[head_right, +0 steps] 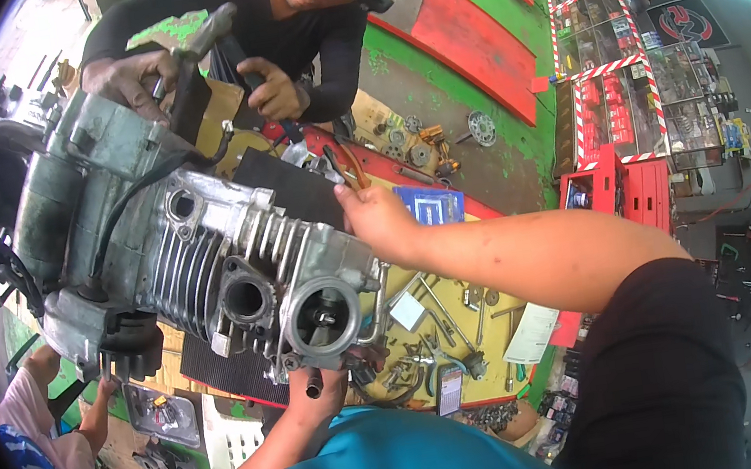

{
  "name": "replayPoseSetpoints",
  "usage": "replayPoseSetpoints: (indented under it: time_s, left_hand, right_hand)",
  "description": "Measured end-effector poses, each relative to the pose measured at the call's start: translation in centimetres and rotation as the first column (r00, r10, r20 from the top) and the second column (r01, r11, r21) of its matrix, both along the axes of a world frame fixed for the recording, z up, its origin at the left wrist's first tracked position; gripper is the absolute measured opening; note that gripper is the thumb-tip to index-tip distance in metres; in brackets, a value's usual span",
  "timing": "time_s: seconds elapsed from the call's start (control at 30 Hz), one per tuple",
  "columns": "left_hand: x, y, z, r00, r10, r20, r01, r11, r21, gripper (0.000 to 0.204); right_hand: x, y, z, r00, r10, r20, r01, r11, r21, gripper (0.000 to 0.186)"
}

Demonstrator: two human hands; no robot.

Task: The person works on a motorcycle engine mounted on a stand, using a socket wrench to tighten bolts on the cylinder head. A second person assists by using a hammer to tap a component into place. The primary person continues to adjust and tighten various parts of the engine assembly.

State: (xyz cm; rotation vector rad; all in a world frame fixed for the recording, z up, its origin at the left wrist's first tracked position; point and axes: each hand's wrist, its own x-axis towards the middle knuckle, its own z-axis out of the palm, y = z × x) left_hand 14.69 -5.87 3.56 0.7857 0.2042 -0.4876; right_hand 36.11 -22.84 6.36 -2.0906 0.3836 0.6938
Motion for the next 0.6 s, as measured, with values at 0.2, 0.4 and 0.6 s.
replayPoseSetpoints:
  time_s: [0.2, 0.4, 0.6]
  left_hand:
    - [2.9, 1.2, 5.4, 1.000, -0.004, 0.022, -0.002, 0.965, 0.262, 0.020]
    - [2.7, -0.5, 6.5, 0.946, 0.286, -0.152, -0.291, 0.957, -0.014, 0.021]
    - [2.7, -1.1, 7.2, 0.936, 0.310, -0.168, -0.319, 0.947, -0.028, 0.021]
  right_hand:
    - [0.0, 0.5, 0.8, 0.999, -0.041, -0.004, 0.041, 0.999, 0.025, 0.062]
    - [-1.4, 0.7, 0.4, 0.979, -0.181, 0.089, 0.167, 0.975, 0.144, 0.063]
    - [-3.5, -0.3, 5.0, 0.880, 0.200, 0.431, -0.230, 0.973, 0.018, 0.063]
